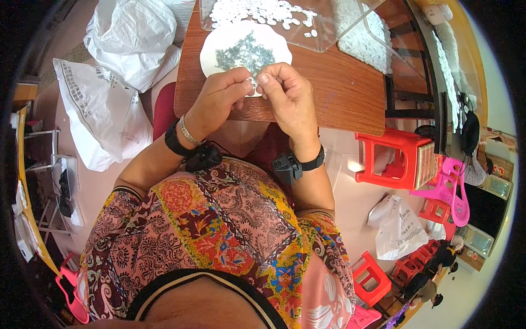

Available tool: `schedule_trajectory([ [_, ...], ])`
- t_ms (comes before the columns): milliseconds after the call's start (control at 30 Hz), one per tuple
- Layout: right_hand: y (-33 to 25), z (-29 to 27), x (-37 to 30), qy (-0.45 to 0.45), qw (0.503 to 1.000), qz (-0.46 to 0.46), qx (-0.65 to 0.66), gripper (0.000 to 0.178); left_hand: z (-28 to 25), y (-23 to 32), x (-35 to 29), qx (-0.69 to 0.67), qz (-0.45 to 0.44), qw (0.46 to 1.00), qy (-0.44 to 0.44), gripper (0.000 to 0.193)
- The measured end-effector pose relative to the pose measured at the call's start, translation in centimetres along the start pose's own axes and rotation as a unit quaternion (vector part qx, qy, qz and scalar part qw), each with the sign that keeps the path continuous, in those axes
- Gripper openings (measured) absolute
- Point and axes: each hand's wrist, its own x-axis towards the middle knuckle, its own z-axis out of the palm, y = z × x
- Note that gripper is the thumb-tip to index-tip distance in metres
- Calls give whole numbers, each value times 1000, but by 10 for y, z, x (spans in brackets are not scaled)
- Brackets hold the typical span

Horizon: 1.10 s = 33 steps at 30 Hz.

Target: Manually assembling small white plastic components by inserting tiny metal pins into them.

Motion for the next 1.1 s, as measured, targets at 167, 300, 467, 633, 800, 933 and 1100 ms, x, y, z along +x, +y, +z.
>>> schedule_trajectory([
  [167,1,1,-1,1,997,-17,-76,11,2,-6,0,19,30,999,15,23],
  [300,3,5,-4,13,994,-28,-103,11,4,-7,-2,27,39,998,33,23],
  [467,8,10,-8,19,991,-25,-127,10,3,-17,-5,36,39,998,40,23],
  [633,-2,-2,5,-38,988,-2,-147,14,-8,-8,-9,20,-1,999,34,22],
  [800,13,-66,84,69,918,-83,-382,20,-12,-4,-7,-78,-59,993,73,21],
  [933,36,-94,138,55,824,-42,-563,24,-11,-4,-9,-98,-65,990,75,21],
  [1100,61,-96,167,16,813,-4,-582,22,-13,0,-12,-96,-76,989,84,20],
])
